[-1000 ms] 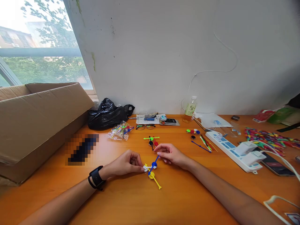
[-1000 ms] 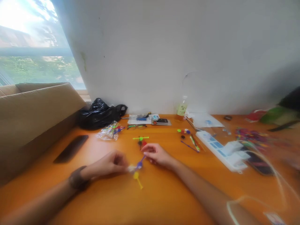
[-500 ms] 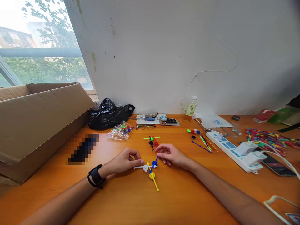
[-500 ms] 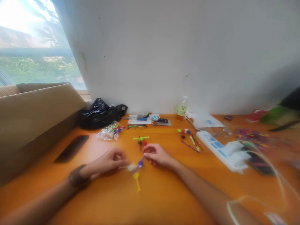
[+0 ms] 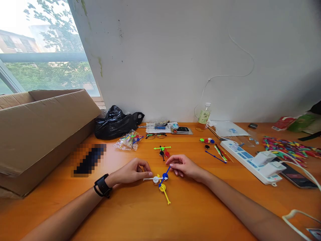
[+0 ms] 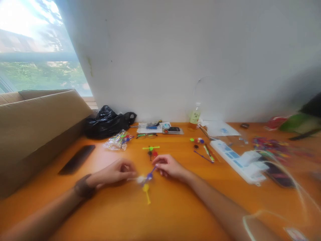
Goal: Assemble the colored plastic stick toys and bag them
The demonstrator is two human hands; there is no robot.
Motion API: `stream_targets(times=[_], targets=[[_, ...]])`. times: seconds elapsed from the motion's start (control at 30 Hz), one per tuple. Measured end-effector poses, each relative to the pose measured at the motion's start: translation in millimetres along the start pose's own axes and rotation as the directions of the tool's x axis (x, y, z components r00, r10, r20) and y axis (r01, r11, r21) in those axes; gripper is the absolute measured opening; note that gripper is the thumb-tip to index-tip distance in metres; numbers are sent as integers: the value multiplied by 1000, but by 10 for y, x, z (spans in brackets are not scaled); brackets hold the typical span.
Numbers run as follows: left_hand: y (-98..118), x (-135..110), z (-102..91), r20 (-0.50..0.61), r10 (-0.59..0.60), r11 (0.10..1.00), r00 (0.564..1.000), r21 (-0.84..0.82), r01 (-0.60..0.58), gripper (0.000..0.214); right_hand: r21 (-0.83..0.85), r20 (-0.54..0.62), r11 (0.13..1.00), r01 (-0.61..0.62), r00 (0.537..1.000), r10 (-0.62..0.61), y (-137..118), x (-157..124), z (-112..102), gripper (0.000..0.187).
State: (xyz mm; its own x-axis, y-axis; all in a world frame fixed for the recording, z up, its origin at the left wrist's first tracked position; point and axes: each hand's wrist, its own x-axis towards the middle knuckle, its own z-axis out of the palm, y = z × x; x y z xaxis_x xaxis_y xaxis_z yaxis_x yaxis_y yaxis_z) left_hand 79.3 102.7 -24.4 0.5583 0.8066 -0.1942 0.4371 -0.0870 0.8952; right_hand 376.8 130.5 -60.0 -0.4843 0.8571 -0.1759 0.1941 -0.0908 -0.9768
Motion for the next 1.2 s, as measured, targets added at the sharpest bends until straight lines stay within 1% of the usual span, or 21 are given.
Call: stream_targets(times=[0.1,0.23,0.4,0.47,0.57,0.63,0.7,0.73,0.8,0.9,1.0,1.1,1.2], targets=[[31,-5,12,-17,-34,999,999,37,35,55,10,8,1000,-10,1000,10,-4,-2,-5,38],[41,-3,26,-14,-25,999,1000,34,26,56,-2,20,1000,-17,1000,17,1,7,-8,42],[35,-2,14,-8,-24,999,1000,43,24,56,-42,-4,999,19,1000,-19,6,7,-2,46],[34,-1,2,9,-10,997,1000,78,10,55,-68,-4,997,32,999,-33,7,-1,0,48],[38,3,1,28,55,992,998,108,-58,53,-124,-25,991,45,998,-49,-4,-26,-5,48],[45,1,10,18,103,988,994,117,-105,50,-208,-97,974,94,988,-117,-28,-55,-15,44],[48,-9,14,1,141,981,990,138,-140,48,-338,-169,925,174,956,-242,-64,-91,-25,37],[48,-17,10,4,160,976,987,152,-158,48,-401,-182,891,210,936,-303,-82,-110,-30,34],[41,-38,-19,37,190,966,981,171,-194,48,-484,-171,837,255,910,-377,-112,-141,-33,31],[12,-60,-112,96,227,952,969,188,-242,58,-527,-145,804,276,903,-404,-124,-165,-23,32],[-37,-49,-231,121,232,944,965,213,-254,60,-546,-110,794,269,916,-386,-117,-174,-10,33],[-82,-18,-320,114,198,952,974,216,-219,55,-571,-50,779,259,936,-348,-129,-194,1,34],[-100,5,-357,116,175,956,978,218,-197,49,-592,11,760,268,946,-325,-156,-221,12,36]])
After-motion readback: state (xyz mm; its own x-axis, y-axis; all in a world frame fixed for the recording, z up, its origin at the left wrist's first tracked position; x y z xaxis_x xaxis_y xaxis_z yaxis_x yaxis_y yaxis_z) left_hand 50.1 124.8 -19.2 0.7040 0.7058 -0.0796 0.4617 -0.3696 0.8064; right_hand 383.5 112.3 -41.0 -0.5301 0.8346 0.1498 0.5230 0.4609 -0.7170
